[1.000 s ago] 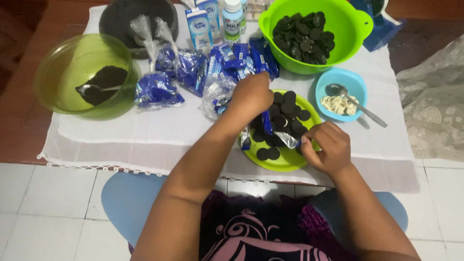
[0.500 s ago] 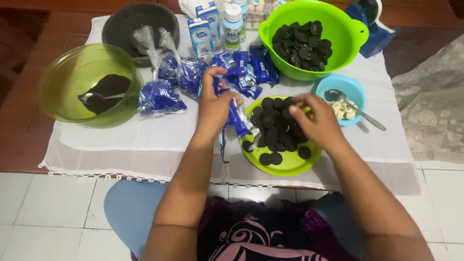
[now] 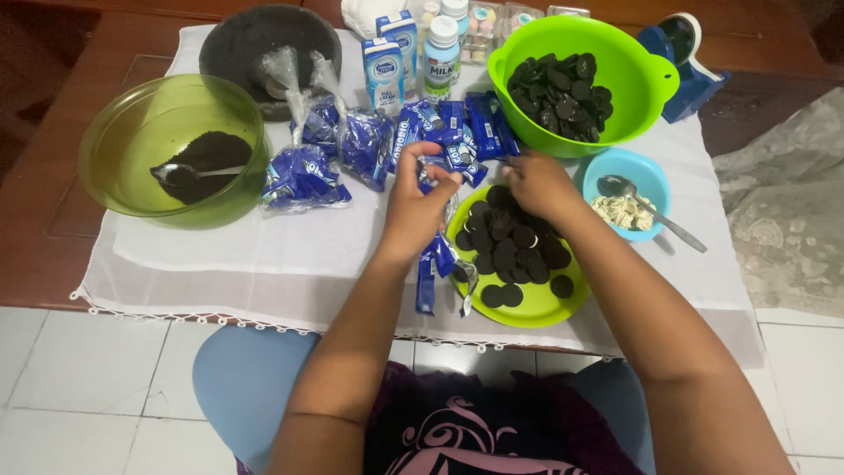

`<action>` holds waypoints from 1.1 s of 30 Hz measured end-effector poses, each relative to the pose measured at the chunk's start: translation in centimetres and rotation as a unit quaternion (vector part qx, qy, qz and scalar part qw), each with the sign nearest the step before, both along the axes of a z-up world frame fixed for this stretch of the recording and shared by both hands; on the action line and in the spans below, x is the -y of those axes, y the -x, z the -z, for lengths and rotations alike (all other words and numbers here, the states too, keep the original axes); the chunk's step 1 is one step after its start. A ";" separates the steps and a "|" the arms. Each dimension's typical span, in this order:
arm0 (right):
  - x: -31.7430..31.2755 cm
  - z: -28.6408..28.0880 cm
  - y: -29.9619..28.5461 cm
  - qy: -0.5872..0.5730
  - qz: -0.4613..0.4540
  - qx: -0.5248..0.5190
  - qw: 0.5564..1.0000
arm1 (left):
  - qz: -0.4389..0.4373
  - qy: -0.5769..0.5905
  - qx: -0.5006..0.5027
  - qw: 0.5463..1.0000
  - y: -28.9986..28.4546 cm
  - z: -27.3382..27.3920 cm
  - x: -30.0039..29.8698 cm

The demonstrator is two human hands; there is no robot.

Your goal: Opening multiple small snack packages of cookies and emptying them into a bowl

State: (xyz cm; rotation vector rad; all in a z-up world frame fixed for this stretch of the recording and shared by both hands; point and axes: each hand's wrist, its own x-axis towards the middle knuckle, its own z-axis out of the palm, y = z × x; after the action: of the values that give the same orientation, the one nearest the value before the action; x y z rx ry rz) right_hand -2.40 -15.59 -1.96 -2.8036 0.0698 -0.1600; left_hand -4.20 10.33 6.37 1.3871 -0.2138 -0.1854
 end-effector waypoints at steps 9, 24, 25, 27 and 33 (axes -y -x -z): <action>-1.2 -8.1 9.1 -0.160 -0.035 0.199 0.966 | 0.069 -0.212 0.261 0.939 0.2 0.8 2.9; -3.6 -8.6 10.1 -0.347 0.025 0.144 0.927 | 0.171 -0.203 0.296 0.918 1.4 -1.9 3.4; -3.8 -8.7 10.2 -0.347 0.025 0.144 0.927 | 0.170 -0.203 0.296 0.918 1.0 -1.4 3.6; -4.1 -9.0 10.3 -0.280 0.029 0.150 0.948 | 0.147 -0.231 0.339 0.900 0.3 -0.5 4.0; -3.5 -7.8 10.2 -0.131 -0.085 0.315 0.936 | 0.163 -0.212 0.279 0.922 -0.2 -0.3 4.9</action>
State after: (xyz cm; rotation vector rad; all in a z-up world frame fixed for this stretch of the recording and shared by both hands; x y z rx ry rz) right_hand -12.61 -12.10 5.81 -2.3513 -0.2795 -0.9175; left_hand -4.04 5.39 6.62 1.8094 -0.9295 -0.1090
